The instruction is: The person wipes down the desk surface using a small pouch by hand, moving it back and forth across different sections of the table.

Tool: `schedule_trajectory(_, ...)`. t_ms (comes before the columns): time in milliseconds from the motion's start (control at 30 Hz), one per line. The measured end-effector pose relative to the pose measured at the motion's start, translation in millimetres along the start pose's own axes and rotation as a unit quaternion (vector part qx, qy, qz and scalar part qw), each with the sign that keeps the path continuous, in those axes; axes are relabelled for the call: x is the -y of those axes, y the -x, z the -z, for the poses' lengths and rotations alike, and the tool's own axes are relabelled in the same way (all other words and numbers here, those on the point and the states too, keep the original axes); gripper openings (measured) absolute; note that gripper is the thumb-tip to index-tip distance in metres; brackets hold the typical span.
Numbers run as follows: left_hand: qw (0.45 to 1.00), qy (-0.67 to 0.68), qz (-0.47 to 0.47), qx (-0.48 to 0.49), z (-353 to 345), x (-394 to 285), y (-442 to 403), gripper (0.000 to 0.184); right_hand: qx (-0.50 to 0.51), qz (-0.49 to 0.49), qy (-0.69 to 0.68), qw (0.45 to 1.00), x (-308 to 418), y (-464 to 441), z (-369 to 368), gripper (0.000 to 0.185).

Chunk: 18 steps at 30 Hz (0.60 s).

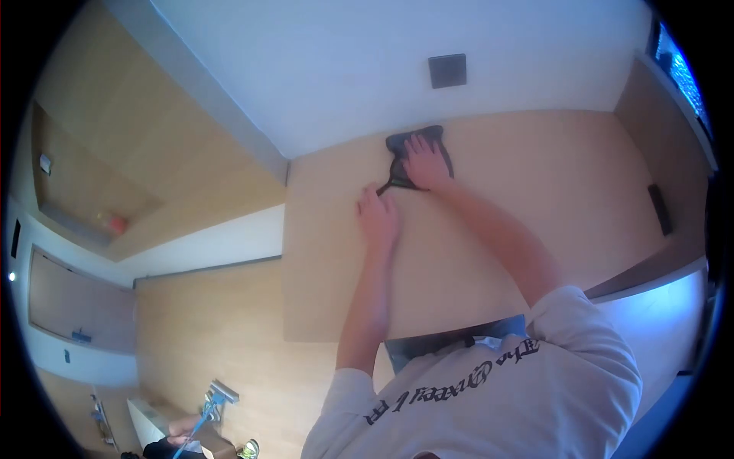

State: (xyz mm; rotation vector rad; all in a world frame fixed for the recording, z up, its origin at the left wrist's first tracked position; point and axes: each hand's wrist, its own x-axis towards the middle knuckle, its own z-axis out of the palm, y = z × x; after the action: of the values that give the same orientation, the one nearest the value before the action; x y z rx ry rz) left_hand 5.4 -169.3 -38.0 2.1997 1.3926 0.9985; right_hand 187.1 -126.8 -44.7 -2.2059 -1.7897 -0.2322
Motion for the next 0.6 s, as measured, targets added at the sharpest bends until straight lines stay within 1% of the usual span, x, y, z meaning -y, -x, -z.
schedule_trajectory(33,1.000,0.012,0.021,0.019,0.9,-1.7,-1.1,0.050,0.012,0.012,-0.004,1.000,2.7,14.6,6.6,0.061)
schedule_trajectory(67,0.999,0.016,0.018,0.021,-0.9,0.0,-2.7,0.050,0.012,0.009,0.000,1.000,5.4,30.2,13.0,0.061)
schedule_trajectory(133,1.000,-0.023,-0.011,-0.015,-12.7,13.4,-6.0,0.051,0.024,0.052,0.004,0.998,12.6,66.1,27.8,0.064)
schedule_trajectory(167,1.000,-0.019,-0.011,-0.013,-12.0,11.6,-6.6,0.051,0.026,0.050,0.008,0.998,14.8,86.3,33.9,0.064)
schedule_trajectory(233,1.000,-0.028,0.007,-0.006,-11.3,7.9,-8.5,0.052,0.030,0.107,-0.003,0.994,19.1,129.2,48.1,0.066)
schedule_trajectory(267,1.000,-0.024,0.009,-0.004,-14.3,11.8,-9.9,0.052,0.034,0.106,0.001,0.994,22.3,150.0,57.3,0.066)
schedule_trajectory(333,0.998,-0.051,-0.014,-0.017,-23.5,23.8,-13.5,0.050,0.053,0.138,0.005,0.989,29.3,187.3,76.5,0.067)
schedule_trajectory(400,0.999,-0.036,-0.016,-0.008,-14.9,17.7,-13.3,0.050,0.061,0.148,-0.002,0.987,34.5,217.3,90.9,0.068)
schedule_trajectory(500,1.000,-0.026,-0.016,-0.003,-7.7,13.5,-13.5,0.050,0.069,0.167,-0.012,0.984,39.9,241.4,108.2,0.069)
schedule_trajectory(600,1.000,-0.022,-0.016,-0.009,-4.2,11.0,-12.3,0.050,0.064,0.173,-0.014,0.983,40.4,240.9,109.7,0.069)
